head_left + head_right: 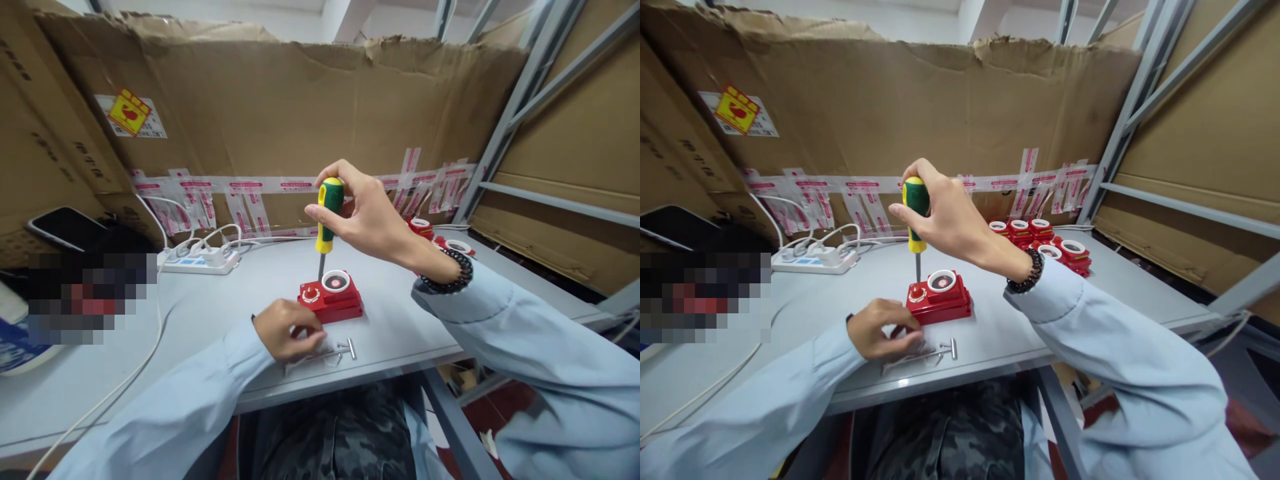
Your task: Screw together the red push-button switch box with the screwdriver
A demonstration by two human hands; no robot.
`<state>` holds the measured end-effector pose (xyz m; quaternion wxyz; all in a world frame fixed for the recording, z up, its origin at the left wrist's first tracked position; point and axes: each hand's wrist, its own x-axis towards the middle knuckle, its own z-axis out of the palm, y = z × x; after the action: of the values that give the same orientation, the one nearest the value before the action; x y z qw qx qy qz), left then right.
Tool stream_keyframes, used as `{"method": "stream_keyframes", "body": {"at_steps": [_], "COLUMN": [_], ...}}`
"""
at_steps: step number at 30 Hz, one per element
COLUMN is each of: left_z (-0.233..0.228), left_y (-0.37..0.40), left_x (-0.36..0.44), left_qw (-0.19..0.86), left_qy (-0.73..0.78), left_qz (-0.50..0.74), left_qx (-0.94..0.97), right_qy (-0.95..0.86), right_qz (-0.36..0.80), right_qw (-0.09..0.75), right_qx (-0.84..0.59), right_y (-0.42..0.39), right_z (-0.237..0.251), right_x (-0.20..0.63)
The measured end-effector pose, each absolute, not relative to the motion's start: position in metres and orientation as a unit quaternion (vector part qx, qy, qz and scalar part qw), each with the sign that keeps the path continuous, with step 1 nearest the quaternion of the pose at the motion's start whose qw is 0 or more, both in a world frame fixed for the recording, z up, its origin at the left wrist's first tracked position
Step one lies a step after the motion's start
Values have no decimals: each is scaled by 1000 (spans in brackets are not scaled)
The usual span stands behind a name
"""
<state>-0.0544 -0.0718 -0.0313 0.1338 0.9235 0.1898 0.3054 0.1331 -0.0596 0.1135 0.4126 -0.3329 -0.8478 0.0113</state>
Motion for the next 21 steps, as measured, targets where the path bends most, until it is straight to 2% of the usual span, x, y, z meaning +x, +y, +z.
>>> {"method": "stream_keyframes", "body": {"at_steps": [4, 10, 16, 21], "left_z": [-29, -58, -53, -52], "left_y": [-56, -36, -42, -39], "left_x": [-67, -66, -49, -55], "left_qw": [98, 236, 211, 212], "left_qy": [318, 397, 467, 455], "left_qz": [363, 278, 287, 264], "left_qx": [870, 843, 809, 824], "right_qy": [-843, -840, -838, -826], "right_qz": [16, 52, 81, 75], "right_qw": [437, 441, 437, 465], "right_qx": [-313, -313, -315, -310], "right_y": [-50, -33, -31, -32], "right_z": [105, 85, 77, 79], "right_x": [129, 119, 116, 120]}}
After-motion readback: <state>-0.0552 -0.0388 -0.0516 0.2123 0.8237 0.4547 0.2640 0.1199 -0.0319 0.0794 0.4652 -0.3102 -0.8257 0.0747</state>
